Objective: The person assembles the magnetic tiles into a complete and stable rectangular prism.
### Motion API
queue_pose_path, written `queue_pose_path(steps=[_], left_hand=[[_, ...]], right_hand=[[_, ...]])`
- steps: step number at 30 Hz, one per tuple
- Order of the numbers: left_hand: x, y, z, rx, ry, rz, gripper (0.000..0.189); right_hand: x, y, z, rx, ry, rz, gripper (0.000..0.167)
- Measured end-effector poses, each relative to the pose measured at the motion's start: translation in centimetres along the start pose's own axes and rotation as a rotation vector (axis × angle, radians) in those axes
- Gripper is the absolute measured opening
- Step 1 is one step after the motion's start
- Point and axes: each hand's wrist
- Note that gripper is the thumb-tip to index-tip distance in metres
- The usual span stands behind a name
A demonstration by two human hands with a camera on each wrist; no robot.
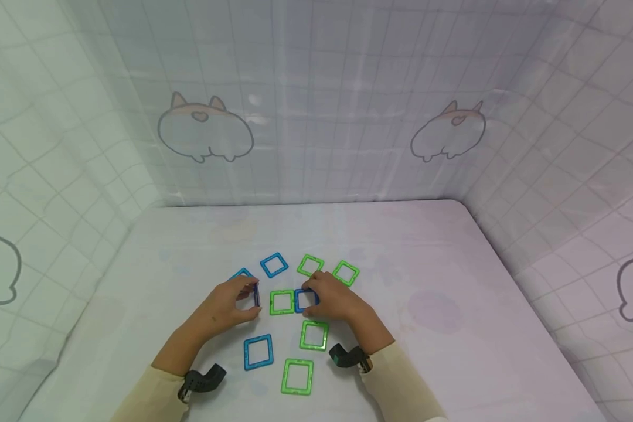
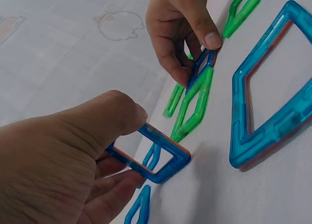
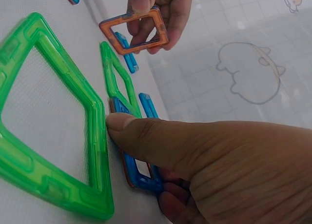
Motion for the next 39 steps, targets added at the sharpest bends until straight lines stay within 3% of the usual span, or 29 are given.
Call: queue_pose_path(steps=[14, 28, 39], left_hand=[[-0.2, -0.4, 0.5, -0.019, -0.035, -0.069, 0.063], [-0.9, 0.0, 0.7, 0.016, -0.084, -0.142, 0.065], [-1.1, -0.2, 0.9, -0.017, -0.109, -0.188, 0.065]], right_hand=[[0.1, -0.1, 0.0, -0.007, -0.005, -0.007, 0.057], [0.0, -0.5, 0.0, -0.018, -0.014, -0.007, 0.057], [0.1, -0.4, 0.1, -0.029, -0.020, -0.011, 0.057]])
Point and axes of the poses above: each hand's wrist, its own z-axis towards the middle knuckle, its own x-axis out of the back of the hand, y = z × x, and after that the axes turned 8 degrees about x, right-handed
